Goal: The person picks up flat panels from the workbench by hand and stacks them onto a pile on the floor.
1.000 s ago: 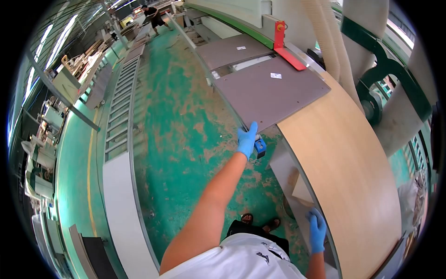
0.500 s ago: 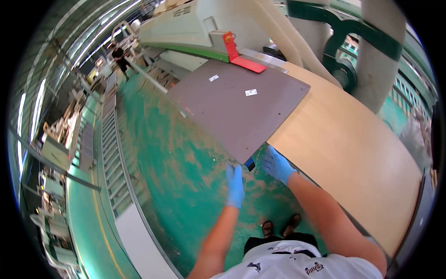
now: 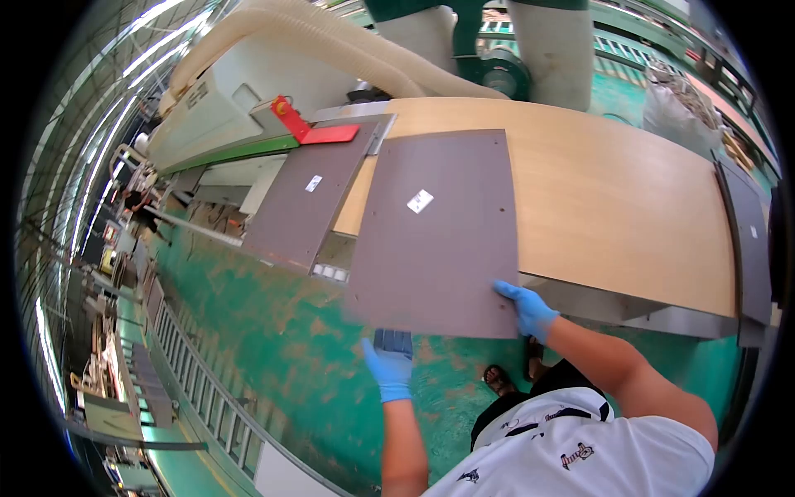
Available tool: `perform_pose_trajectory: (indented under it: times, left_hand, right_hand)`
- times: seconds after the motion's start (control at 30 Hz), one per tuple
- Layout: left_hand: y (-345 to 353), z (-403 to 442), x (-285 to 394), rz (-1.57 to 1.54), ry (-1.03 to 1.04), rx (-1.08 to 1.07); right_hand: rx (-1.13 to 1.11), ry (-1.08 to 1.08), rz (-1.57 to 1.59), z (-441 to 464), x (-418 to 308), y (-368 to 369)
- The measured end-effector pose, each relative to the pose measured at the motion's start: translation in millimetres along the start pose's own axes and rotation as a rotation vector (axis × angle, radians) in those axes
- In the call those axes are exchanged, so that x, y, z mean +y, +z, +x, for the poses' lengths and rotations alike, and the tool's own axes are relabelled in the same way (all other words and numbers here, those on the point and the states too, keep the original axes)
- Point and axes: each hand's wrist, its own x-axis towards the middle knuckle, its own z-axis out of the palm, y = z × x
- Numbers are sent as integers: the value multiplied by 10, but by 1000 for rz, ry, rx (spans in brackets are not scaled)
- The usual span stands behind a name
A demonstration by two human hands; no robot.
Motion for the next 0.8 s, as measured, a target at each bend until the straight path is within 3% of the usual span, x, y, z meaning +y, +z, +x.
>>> perform_pose_trajectory:
  times: [0.07,0.1,0.17,0.23,0.3,0.33,0.4,0.43,0.5,0.53,0.7,0.77,0.8]
  left_hand:
    - [-459,340,-65,-183,-202,-656]
    - [-445,222,-151,-181,-238,-660]
    - [-211,-203,-221,6,-255,-339]
    - [-2,-468,-332,92,-343,-375]
    - [250,-648,-503,207,-623,-420]
    - [243,-638,-755,228,-669,-437]
    - [313,-727,-1435,788,-538,-433]
    - [443,-876,-1759,984,-502,-456]
    - [1089,-1565,-2109,902,-245,-457]
    - [1222,-1732,-2296,884,-218,-501]
    - [1768,-2463,-3353,916,-284,-694]
    - [2144,-2839,-3998,868,-304,-753]
    - [2277,-3013,-4302,876,-357,-817]
  right_hand:
    - [16,12,35,-694,-217,-228]
    - [42,-9,51,-970,-282,-399]
    - [126,10,49,-1485,-395,-731]
    - [224,-48,19,-2043,-503,-967]
    - [327,-104,-14,-2418,-597,-1252]
    - [497,-182,-195,-2614,-626,-1455]
    - [821,-392,-467,-2968,-571,-1754]
    - [879,-423,-419,-3236,-551,-1835]
    - [1014,-479,-514,-3653,-646,-1993]
    - [1105,-480,-525,-3913,-711,-1986]
    - [1203,-643,-447,-5039,-835,-2922]
    - [1295,-923,-411,-5552,-1057,-3365]
    - [1327,-872,-454,-5875,-1248,-3472]
